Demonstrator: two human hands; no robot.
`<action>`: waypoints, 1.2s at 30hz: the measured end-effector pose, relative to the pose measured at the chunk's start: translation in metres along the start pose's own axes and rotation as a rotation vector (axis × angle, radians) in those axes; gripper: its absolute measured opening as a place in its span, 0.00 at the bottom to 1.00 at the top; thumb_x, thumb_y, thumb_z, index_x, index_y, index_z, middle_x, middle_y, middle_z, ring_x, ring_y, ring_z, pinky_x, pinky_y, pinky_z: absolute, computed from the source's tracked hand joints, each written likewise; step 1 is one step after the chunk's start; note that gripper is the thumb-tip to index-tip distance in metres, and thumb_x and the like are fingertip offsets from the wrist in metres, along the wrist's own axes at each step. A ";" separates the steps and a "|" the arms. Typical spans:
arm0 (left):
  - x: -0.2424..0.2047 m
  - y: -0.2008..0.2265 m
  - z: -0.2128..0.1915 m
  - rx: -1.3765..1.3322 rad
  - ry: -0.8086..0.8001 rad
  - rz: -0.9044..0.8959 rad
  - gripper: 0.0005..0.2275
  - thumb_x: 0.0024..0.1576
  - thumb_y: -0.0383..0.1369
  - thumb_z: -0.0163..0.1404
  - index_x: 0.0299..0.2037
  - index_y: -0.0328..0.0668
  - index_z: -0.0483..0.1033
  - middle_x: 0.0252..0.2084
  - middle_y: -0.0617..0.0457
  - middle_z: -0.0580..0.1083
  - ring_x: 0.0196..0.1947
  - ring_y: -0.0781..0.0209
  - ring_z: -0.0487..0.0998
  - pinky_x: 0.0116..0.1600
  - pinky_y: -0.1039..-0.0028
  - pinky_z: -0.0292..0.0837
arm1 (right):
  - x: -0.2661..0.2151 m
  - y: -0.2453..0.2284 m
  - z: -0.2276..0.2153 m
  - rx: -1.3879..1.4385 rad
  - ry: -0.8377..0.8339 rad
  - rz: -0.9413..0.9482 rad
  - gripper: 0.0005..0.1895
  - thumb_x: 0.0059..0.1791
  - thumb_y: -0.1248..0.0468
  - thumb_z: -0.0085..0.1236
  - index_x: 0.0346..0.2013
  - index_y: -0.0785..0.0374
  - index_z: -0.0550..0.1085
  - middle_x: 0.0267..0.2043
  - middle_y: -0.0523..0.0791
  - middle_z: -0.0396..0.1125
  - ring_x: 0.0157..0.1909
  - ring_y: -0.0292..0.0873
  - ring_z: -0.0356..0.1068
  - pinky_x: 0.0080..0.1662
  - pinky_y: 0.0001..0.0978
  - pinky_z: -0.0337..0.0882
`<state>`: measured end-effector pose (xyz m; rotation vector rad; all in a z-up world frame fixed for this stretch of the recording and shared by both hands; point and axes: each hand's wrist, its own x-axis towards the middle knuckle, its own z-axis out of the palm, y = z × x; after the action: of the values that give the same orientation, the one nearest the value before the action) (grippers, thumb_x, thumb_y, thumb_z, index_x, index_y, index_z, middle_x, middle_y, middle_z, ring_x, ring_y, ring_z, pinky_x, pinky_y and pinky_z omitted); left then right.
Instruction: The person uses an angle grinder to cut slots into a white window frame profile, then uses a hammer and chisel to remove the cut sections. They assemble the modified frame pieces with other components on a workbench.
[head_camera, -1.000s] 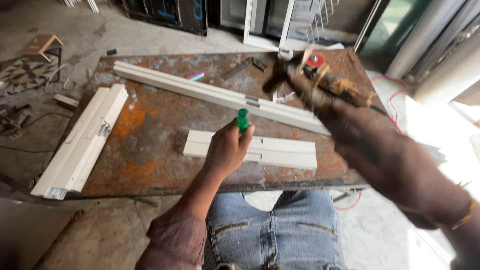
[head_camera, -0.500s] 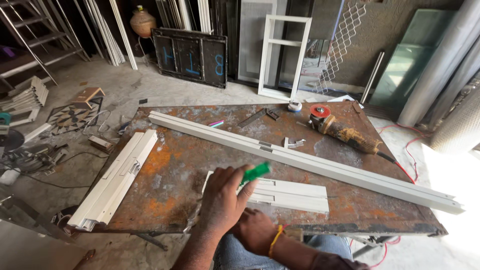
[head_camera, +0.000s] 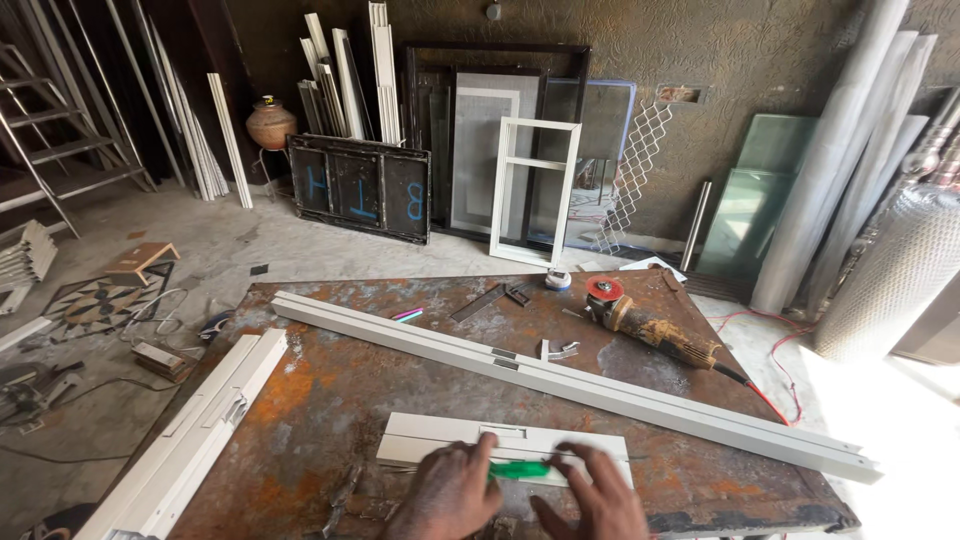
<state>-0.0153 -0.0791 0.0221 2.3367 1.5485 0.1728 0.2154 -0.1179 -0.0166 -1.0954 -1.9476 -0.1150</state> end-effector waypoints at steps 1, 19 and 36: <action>0.007 0.009 0.006 -0.046 -0.053 0.049 0.27 0.59 0.38 0.50 0.65 0.36 0.57 0.36 0.40 0.78 0.36 0.44 0.82 0.48 0.56 0.76 | 0.014 0.006 -0.017 -0.142 0.096 -0.216 0.29 0.40 0.49 0.67 0.49 0.64 0.75 0.50 0.54 0.72 0.45 0.55 0.75 0.46 0.42 0.74; 0.084 -0.104 0.062 0.181 0.157 -0.224 0.37 0.61 0.64 0.29 0.77 0.60 0.41 0.81 0.51 0.35 0.79 0.45 0.30 0.75 0.44 0.21 | 0.148 -0.003 -0.100 -0.677 -1.144 -0.013 0.24 0.52 0.44 0.44 0.63 0.30 0.71 0.44 0.37 0.76 0.36 0.40 0.78 0.40 0.36 0.79; 0.084 -0.091 0.061 0.192 0.090 -0.272 0.37 0.59 0.65 0.28 0.77 0.62 0.39 0.80 0.52 0.32 0.78 0.46 0.26 0.73 0.43 0.14 | 0.202 -0.065 -0.030 -0.827 -1.364 -0.200 0.13 0.53 0.56 0.49 0.42 0.54 0.79 0.44 0.49 0.75 0.48 0.53 0.76 0.50 0.48 0.77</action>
<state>-0.0436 0.0166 -0.0726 2.2521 1.9866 0.0662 0.1405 -0.0397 0.1683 -1.7400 -3.4027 -0.3765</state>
